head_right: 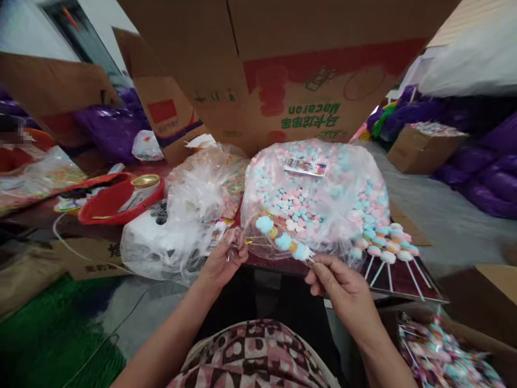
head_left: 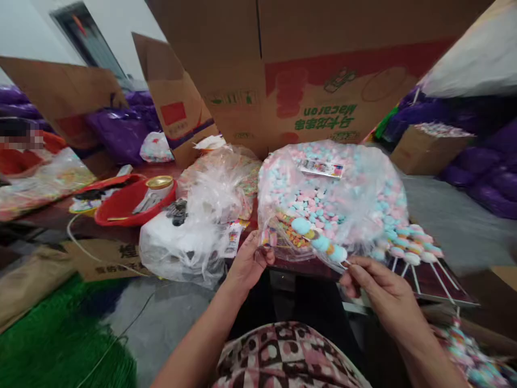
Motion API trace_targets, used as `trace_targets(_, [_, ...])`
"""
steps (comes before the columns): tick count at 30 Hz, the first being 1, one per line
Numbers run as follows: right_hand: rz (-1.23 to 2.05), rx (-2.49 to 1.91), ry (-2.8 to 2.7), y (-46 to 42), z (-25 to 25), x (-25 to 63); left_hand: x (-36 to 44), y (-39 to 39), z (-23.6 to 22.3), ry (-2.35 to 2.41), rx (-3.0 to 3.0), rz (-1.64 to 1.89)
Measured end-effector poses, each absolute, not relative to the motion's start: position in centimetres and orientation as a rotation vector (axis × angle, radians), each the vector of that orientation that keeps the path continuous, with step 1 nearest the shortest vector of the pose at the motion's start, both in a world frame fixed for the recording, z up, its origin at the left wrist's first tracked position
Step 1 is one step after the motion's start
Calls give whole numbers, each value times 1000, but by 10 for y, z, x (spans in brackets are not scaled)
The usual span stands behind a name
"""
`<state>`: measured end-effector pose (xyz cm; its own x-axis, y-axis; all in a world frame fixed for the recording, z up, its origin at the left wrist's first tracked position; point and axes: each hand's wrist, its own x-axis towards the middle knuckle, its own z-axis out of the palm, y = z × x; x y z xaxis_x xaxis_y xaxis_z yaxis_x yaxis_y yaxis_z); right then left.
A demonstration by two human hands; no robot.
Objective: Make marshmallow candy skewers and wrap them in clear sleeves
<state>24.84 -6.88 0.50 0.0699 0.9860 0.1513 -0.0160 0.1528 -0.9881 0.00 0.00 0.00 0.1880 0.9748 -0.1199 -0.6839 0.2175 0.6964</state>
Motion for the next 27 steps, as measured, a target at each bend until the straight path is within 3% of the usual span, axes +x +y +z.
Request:
trace_targets(20, [748,-1436,-1619,-55,-9,283,-17,12,-29,833,747,1191])
trace_targets(27, [825,-1440,-1524,-47,-10,281,-17,22,-36,877,748,1151])
